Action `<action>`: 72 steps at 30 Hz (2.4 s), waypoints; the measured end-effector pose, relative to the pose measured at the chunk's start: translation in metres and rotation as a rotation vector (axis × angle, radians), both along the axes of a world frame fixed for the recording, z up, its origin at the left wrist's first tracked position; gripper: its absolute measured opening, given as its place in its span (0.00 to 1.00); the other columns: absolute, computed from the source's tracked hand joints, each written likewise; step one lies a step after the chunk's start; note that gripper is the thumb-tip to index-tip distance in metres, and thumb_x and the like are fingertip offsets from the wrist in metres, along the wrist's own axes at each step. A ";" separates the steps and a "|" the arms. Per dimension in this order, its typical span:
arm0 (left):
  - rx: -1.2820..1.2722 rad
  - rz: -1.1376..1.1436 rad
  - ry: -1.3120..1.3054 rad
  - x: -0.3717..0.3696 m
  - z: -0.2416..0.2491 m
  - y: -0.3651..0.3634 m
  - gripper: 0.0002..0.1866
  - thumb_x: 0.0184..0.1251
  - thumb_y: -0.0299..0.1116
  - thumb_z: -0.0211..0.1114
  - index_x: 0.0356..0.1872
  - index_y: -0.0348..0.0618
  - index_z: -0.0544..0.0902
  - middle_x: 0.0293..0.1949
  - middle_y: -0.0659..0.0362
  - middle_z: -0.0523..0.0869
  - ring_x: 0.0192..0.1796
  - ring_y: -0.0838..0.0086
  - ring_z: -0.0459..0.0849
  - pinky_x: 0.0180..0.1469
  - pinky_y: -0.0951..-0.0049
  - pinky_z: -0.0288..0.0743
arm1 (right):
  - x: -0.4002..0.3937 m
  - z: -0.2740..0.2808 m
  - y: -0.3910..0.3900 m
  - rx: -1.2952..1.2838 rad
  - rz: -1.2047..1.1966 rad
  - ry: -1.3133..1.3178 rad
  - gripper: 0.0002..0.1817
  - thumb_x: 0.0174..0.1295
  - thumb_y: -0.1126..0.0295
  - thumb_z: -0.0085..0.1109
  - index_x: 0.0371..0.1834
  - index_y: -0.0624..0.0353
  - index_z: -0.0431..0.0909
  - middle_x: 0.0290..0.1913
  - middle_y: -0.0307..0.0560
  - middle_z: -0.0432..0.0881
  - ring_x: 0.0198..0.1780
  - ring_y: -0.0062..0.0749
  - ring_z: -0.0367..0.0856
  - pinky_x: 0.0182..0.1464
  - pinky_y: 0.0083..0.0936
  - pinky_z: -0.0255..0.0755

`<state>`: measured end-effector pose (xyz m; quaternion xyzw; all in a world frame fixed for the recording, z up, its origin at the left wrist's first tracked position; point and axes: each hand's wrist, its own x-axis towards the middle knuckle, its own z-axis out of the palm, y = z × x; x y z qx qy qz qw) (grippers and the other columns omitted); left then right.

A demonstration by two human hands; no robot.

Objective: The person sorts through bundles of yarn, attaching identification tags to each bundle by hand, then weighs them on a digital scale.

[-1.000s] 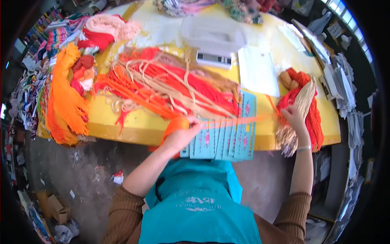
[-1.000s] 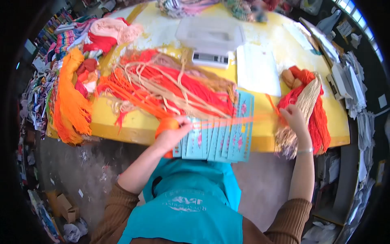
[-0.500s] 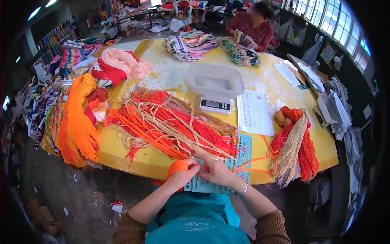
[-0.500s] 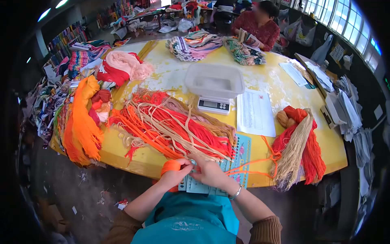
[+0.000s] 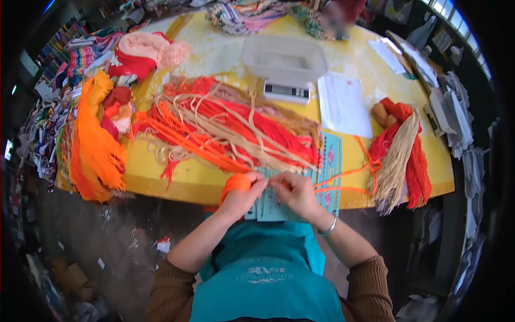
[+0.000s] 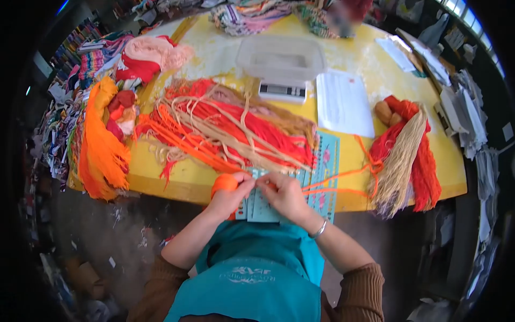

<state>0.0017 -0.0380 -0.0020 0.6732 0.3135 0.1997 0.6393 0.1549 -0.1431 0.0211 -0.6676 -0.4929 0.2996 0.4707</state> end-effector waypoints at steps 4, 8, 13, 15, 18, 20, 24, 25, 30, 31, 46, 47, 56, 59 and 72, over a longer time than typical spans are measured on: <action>-0.310 0.144 -0.024 -0.006 0.016 0.002 0.22 0.78 0.46 0.47 0.45 0.38 0.82 0.38 0.57 0.87 0.21 0.86 0.64 0.22 0.82 0.58 | 0.014 -0.012 0.014 0.044 -0.152 0.031 0.06 0.63 0.73 0.61 0.37 0.65 0.80 0.22 0.44 0.78 0.26 0.23 0.78 0.29 0.24 0.73; -0.449 0.137 0.004 -0.008 0.021 0.005 0.27 0.77 0.51 0.47 0.56 0.33 0.78 0.54 0.47 0.83 0.18 0.85 0.63 0.21 0.83 0.57 | 0.020 -0.027 0.017 -0.012 -0.142 -0.095 0.07 0.61 0.71 0.62 0.36 0.65 0.81 0.25 0.51 0.82 0.28 0.35 0.83 0.32 0.29 0.75; -0.583 0.138 0.039 -0.002 0.030 0.004 0.29 0.76 0.51 0.49 0.57 0.29 0.75 0.60 0.45 0.79 0.20 0.83 0.66 0.21 0.82 0.58 | 0.016 -0.030 0.021 -0.029 -0.193 -0.089 0.06 0.60 0.72 0.61 0.35 0.63 0.81 0.26 0.53 0.83 0.28 0.43 0.84 0.32 0.32 0.76; -0.634 0.135 0.041 0.000 0.026 0.011 0.28 0.76 0.50 0.50 0.57 0.30 0.75 0.58 0.47 0.80 0.20 0.83 0.67 0.21 0.81 0.58 | 0.017 -0.033 0.021 -0.004 -0.191 -0.106 0.05 0.60 0.72 0.61 0.35 0.63 0.81 0.26 0.54 0.83 0.28 0.44 0.84 0.32 0.33 0.76; -0.632 0.104 0.096 0.007 0.028 0.016 0.24 0.75 0.46 0.52 0.57 0.33 0.76 0.53 0.51 0.82 0.20 0.82 0.68 0.21 0.80 0.59 | 0.017 -0.030 0.022 -0.032 -0.179 -0.118 0.05 0.59 0.73 0.61 0.35 0.63 0.80 0.26 0.54 0.83 0.28 0.45 0.84 0.32 0.33 0.76; -0.577 0.017 0.125 0.013 0.022 0.014 0.16 0.74 0.37 0.55 0.56 0.42 0.78 0.40 0.59 0.82 0.22 0.83 0.70 0.22 0.80 0.61 | 0.016 -0.029 0.022 -0.025 -0.175 -0.103 0.05 0.59 0.72 0.62 0.35 0.63 0.80 0.27 0.54 0.84 0.28 0.45 0.84 0.33 0.33 0.77; -0.322 0.061 0.219 0.027 0.010 0.004 0.12 0.73 0.31 0.56 0.52 0.39 0.79 0.32 0.63 0.80 0.22 0.84 0.69 0.24 0.79 0.64 | 0.019 -0.036 0.021 0.035 -0.180 -0.110 0.06 0.59 0.72 0.63 0.36 0.63 0.80 0.27 0.55 0.84 0.28 0.45 0.84 0.33 0.33 0.77; -0.323 0.058 0.221 0.029 0.005 0.004 0.12 0.73 0.31 0.56 0.52 0.39 0.79 0.32 0.63 0.80 0.22 0.84 0.69 0.24 0.79 0.64 | 0.018 -0.036 0.021 0.033 -0.183 -0.109 0.06 0.59 0.72 0.63 0.36 0.63 0.80 0.27 0.55 0.84 0.28 0.45 0.84 0.33 0.33 0.77; -0.401 0.129 0.175 0.035 0.011 0.010 0.12 0.70 0.26 0.57 0.51 0.36 0.77 0.30 0.63 0.78 0.20 0.85 0.66 0.22 0.81 0.60 | 0.019 -0.034 0.021 -0.001 -0.178 -0.083 0.06 0.60 0.72 0.63 0.37 0.62 0.79 0.28 0.55 0.84 0.30 0.45 0.84 0.33 0.33 0.77; -0.401 0.129 0.175 0.036 0.011 0.012 0.12 0.70 0.26 0.57 0.51 0.36 0.77 0.30 0.63 0.78 0.20 0.85 0.66 0.22 0.81 0.60 | 0.019 -0.033 0.021 -0.001 -0.178 -0.083 0.06 0.60 0.72 0.63 0.37 0.62 0.79 0.28 0.55 0.84 0.30 0.45 0.84 0.33 0.33 0.77; 0.233 -0.027 0.313 0.014 0.000 0.039 0.06 0.67 0.28 0.57 0.35 0.38 0.80 0.23 0.59 0.83 0.30 0.76 0.84 0.36 0.73 0.75 | 0.025 -0.026 0.026 -0.150 -0.050 -0.146 0.12 0.58 0.63 0.65 0.36 0.61 0.80 0.31 0.53 0.84 0.34 0.45 0.85 0.37 0.35 0.77; 0.139 -0.013 0.207 0.012 -0.005 0.042 0.06 0.66 0.29 0.58 0.34 0.38 0.81 0.24 0.59 0.83 0.29 0.76 0.83 0.33 0.72 0.74 | 0.025 -0.024 0.027 -0.176 -0.043 -0.160 0.13 0.58 0.62 0.66 0.37 0.61 0.80 0.32 0.53 0.84 0.34 0.46 0.85 0.37 0.36 0.78; -0.411 -0.268 0.040 0.017 0.021 0.019 0.09 0.70 0.32 0.57 0.40 0.38 0.82 0.19 0.65 0.74 0.20 0.86 0.65 0.22 0.83 0.55 | 0.018 -0.027 0.029 -0.198 -0.085 -0.337 0.16 0.60 0.57 0.64 0.41 0.59 0.78 0.33 0.53 0.85 0.37 0.48 0.85 0.39 0.38 0.78; -0.549 -0.152 0.063 0.018 0.029 0.025 0.14 0.72 0.40 0.55 0.35 0.40 0.81 0.17 0.64 0.75 0.19 0.85 0.66 0.22 0.82 0.55 | 0.024 -0.035 0.033 -0.176 -0.086 -0.158 0.18 0.62 0.55 0.63 0.41 0.60 0.77 0.33 0.53 0.85 0.37 0.46 0.86 0.39 0.36 0.78; -0.681 -0.143 0.081 0.032 -0.003 0.047 0.09 0.65 0.35 0.62 0.24 0.49 0.75 0.17 0.70 0.70 0.16 0.85 0.63 0.18 0.79 0.54 | 0.034 -0.020 0.038 -0.270 0.079 0.324 0.18 0.64 0.65 0.61 0.50 0.66 0.71 0.27 0.39 0.79 0.28 0.16 0.74 0.31 0.19 0.69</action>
